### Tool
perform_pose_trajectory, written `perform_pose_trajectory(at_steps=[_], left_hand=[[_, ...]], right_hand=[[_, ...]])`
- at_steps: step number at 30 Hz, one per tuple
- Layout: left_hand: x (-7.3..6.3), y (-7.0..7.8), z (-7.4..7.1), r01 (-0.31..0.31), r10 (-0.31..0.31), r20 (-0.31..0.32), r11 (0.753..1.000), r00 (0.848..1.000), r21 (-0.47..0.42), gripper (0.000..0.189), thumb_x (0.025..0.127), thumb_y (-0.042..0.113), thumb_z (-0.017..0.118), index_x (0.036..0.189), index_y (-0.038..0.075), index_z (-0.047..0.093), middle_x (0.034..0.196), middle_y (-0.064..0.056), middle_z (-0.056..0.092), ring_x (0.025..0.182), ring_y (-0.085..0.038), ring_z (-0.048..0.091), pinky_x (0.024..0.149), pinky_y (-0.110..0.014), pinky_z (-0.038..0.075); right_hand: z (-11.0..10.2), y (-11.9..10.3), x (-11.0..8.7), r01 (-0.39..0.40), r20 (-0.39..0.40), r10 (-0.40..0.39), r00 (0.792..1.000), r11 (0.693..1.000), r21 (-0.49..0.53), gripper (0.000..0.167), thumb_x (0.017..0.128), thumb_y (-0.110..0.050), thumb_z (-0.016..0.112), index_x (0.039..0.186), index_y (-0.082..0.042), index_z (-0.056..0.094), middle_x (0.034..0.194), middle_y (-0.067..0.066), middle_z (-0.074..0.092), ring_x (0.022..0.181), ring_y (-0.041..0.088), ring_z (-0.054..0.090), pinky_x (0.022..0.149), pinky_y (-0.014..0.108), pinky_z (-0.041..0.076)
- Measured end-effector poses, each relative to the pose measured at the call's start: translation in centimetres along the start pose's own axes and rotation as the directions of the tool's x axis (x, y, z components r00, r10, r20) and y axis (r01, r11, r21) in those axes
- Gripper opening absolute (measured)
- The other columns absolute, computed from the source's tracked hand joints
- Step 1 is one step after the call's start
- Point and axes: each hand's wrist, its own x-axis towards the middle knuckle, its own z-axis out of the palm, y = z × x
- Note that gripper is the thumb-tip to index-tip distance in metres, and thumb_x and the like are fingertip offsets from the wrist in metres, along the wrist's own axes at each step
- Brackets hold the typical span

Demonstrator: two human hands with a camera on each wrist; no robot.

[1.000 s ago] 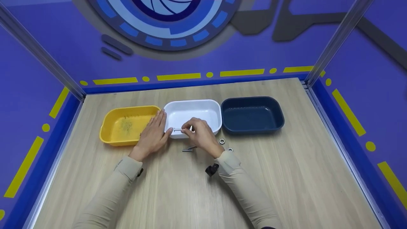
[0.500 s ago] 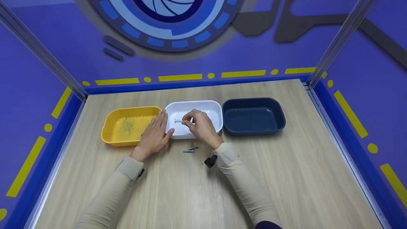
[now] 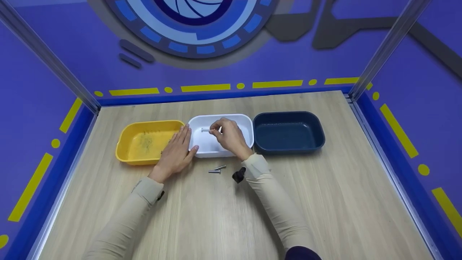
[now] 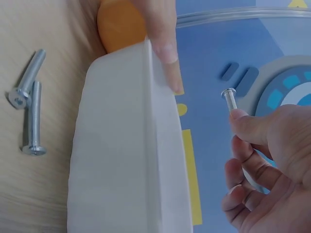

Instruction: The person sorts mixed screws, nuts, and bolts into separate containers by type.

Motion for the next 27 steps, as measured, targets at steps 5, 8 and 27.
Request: perform_pose_trajectory(at_steps=[5,8,27], left_hand=[[0.0,0.0,-0.1,-0.003,0.003,-0.004,1.000,1.000,0.002,0.082,0.114,0.055,0.029,0.168,-0.004,0.015,0.179,-0.020,0.012,0.167,-0.033,0.010,0.137,-0.049,0.015],[0.0,0.0,0.0,-0.004,0.004,-0.003,1.000,1.000,0.010,0.082,0.114,0.055,0.029,0.168,-0.004,0.015,0.179,-0.020,0.011,0.167,-0.034,0.010,0.137,-0.049,0.015],[0.0,0.0,0.0,-0.007,0.007,-0.009,1.000,1.000,0.003,0.082,0.113,0.056,0.027,0.168,-0.005,0.017,0.178,-0.021,0.014,0.167,-0.033,0.010,0.137,-0.048,0.014]], right_hand=[[0.2,0.8,0.5,-0.035,0.003,0.035,0.999,0.999,0.009,0.008,0.099,-0.010,0.077,0.102,-0.004,0.081,0.095,0.010,0.079,0.083,0.021,0.063,0.071,0.027,0.048],[0.5,1.4,0.9,-0.063,0.017,0.063,0.998,0.998,0.010,0.010,0.101,-0.012,0.076,0.102,-0.005,0.081,0.096,0.009,0.079,0.083,0.020,0.062,0.072,0.027,0.048],[1.4,3.7,2.6,-0.153,0.008,0.152,0.988,0.988,0.015,0.009,0.100,-0.009,0.076,0.100,-0.002,0.081,0.095,0.011,0.079,0.082,0.023,0.063,0.071,0.025,0.046]])
